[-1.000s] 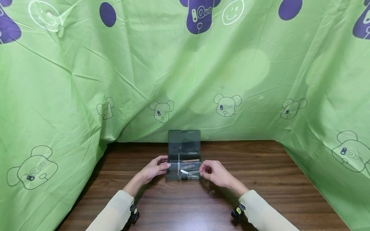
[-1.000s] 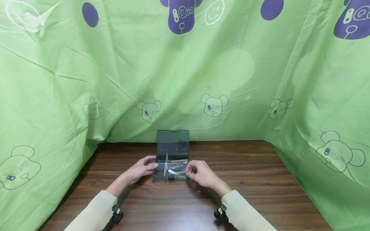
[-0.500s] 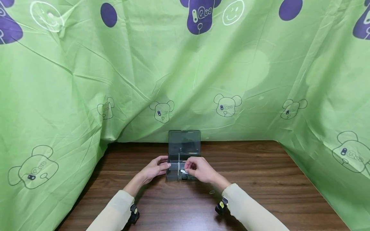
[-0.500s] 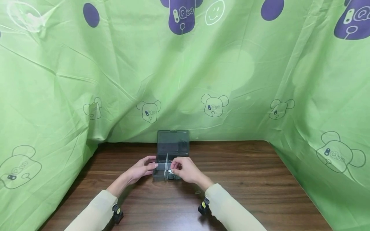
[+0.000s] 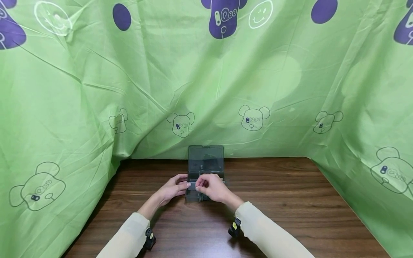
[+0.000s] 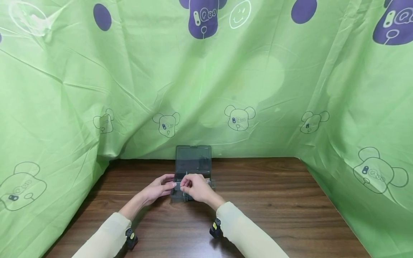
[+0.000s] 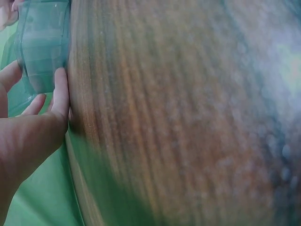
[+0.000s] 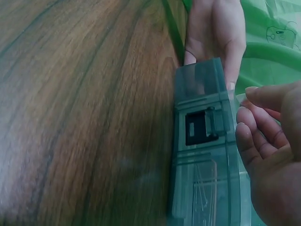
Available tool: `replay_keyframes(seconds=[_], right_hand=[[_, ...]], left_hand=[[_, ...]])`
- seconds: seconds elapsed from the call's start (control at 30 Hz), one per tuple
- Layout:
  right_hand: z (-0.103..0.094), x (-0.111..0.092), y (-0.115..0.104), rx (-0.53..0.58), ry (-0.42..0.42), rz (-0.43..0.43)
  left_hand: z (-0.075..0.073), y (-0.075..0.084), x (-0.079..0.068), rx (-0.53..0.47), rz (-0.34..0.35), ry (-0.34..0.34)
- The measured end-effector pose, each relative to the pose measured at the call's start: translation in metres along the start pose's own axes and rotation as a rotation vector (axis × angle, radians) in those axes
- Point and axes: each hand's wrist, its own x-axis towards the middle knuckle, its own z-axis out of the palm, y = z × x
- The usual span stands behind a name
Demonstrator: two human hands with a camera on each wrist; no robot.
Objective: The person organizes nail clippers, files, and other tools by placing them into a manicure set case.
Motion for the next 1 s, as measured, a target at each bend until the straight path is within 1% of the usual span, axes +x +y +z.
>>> replay_keyframes(seconds=[0.17,0.3,0.47,0.57,0.7,0.87,1.0], right_hand=[[0.005,0.002,-0.005,0.015,-0.012,0.034],[0.007,0.001,-0.006,0.03,-0.015,0.036],[0.004,-0.002,-0.007,0.002,-0.019,0.034],[-0.002,-0.005,-0.009,-0.01,-0.013,0.019],[-0.012,-0.012,-0.009,-0.004,-0.022,-0.011],[-0.028,-0.026,-0.003,-0.019,-0.037,-0.032],[-0.041,-0.039,0.004,-0.032,-0.045,-0.03]], left_hand=[[0.0,0.0,-0.002,-0.001,-0.003,-0.005],[0.0,-0.001,-0.003,-0.001,-0.008,-0.001],[0.0,-0.002,-0.001,0.002,-0.006,0.0],[0.0,-0.003,0.001,0.007,0.007,0.003],[0.0,-0.003,0.002,-0.002,0.003,0.012],[0.001,-0.003,0.002,-0.007,0.011,0.016],[0.002,-0.002,0.0,0.001,0.019,0.012]])
